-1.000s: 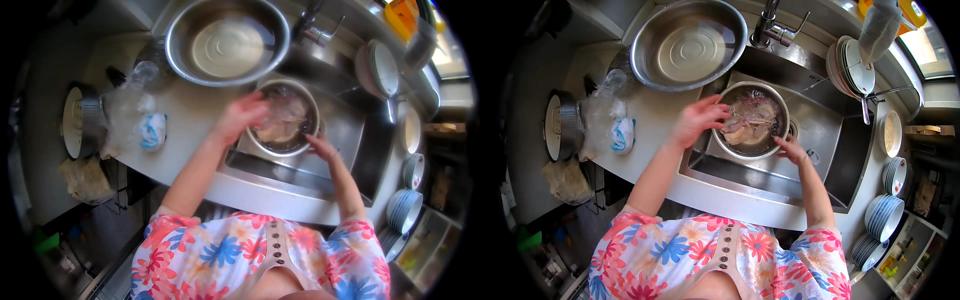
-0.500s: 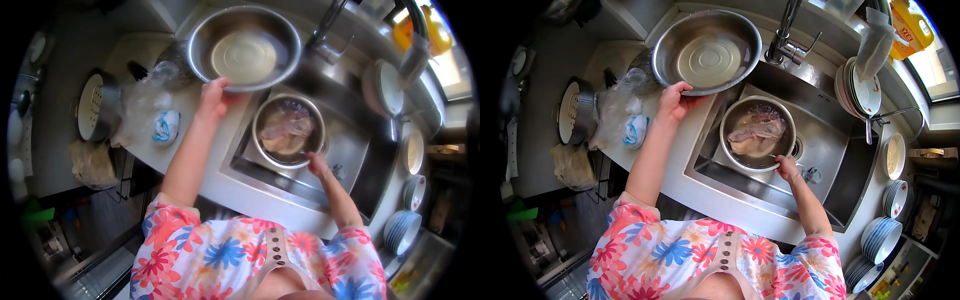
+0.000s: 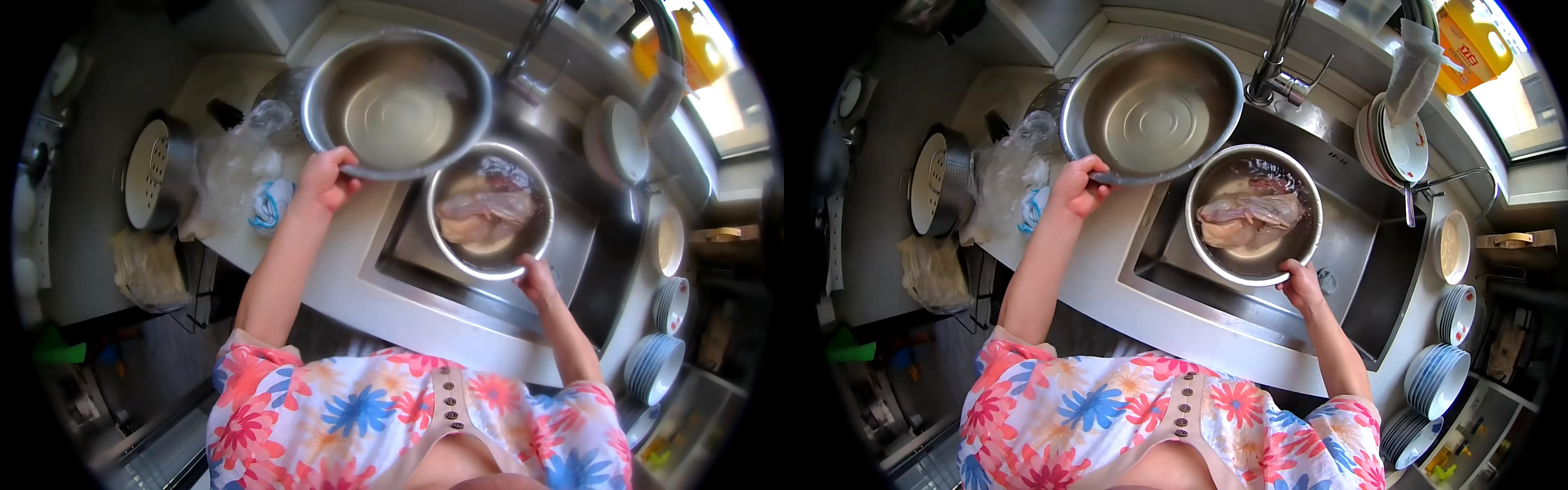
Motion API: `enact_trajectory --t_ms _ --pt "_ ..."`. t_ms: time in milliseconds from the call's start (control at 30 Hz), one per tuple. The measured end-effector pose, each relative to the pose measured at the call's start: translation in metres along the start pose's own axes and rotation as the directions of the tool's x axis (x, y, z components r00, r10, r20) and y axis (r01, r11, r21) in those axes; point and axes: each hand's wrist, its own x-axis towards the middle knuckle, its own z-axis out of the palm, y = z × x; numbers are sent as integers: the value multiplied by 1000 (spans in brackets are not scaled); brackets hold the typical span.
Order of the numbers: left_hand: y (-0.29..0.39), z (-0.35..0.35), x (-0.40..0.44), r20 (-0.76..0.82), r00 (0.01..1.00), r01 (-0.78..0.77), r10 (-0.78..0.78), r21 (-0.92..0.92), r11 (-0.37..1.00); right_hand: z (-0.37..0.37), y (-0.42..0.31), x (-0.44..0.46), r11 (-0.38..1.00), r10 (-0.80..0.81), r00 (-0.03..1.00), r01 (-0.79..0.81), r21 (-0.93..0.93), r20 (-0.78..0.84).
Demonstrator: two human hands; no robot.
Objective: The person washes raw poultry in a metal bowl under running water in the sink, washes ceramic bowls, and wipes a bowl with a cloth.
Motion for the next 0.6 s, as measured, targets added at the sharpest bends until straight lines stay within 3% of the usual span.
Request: enact_trajectory --t_ms 167,267,600 --pt "5 -20 -55 0 999 -46 46 142 989 10 -17 -30 1000 11 1000 -11 -2 1" --pt "10 -42 -92 -38 999 -29 34 131 991 24 -26 -45 997 -49 996 53 50 -73" --pt "26 -109 -207 -52 999 24 -17 136 990 83 -70 -76 998 -56 994 54 -18 -95"
